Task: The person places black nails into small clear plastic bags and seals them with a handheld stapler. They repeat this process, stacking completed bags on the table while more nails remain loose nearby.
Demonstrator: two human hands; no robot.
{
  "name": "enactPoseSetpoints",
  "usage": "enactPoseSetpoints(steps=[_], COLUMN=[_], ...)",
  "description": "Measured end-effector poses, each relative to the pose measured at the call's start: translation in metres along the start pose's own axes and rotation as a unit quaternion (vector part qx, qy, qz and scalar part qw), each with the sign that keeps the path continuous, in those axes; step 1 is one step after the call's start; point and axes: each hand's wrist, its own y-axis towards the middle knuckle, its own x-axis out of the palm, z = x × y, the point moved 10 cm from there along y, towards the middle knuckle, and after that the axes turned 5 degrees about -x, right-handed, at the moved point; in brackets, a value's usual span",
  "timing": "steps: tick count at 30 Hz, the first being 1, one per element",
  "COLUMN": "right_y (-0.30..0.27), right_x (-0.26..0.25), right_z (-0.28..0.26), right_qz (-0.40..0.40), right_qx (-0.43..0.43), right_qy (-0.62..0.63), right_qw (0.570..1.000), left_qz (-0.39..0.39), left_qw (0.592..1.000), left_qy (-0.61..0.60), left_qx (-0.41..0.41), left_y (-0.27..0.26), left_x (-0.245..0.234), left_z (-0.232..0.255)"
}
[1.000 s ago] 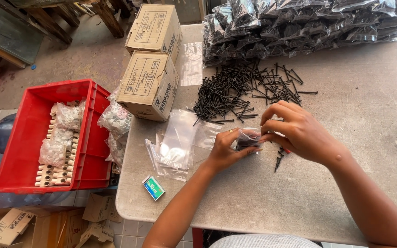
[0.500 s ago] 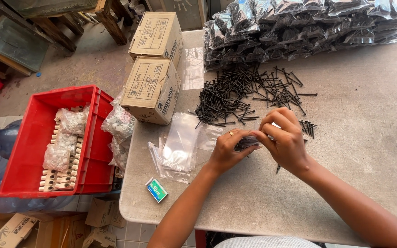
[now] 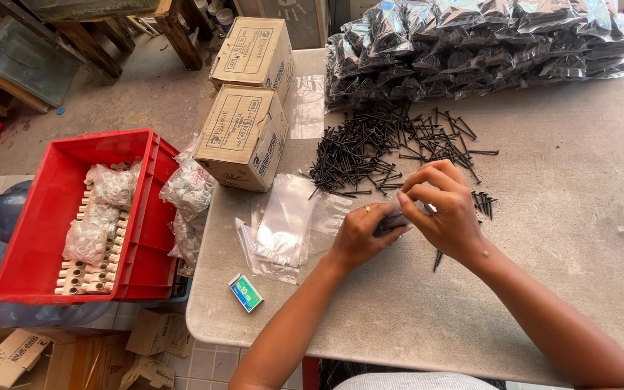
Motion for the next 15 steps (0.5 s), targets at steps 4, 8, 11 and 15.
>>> enactPoseSetpoints(steps=[4,8,11,15], right_y=[0.002,0.015,0.01,0.022], right_x=[-0.006,0.014,0.014,-0.044], right_z=[0.009,-0.019,-0.014,-0.001], right_qz=[0.008,-0.16,-0.114,0.06], right_qx=[0.027,-0.02,-0.023,0.026], right_qy=[0.066,0.017,0.019,0.066], right_qw=[0.997,0.987,0.993,0.996], left_qz=[-0.004,-0.002,-0.002,-0.016], left_qw=[1.0,0.998,0.997,0.998], left_qy=[0.015,0.067,0.075,0.062], left_qx=[0.009,0.02,0.019,-0.003], left_y=[-0.006,-0.009,-0.007,-0.013], left_x=[0.003,0.008,0.005,0.005], left_z=[0.0,-0.004,0.001,-0.016])
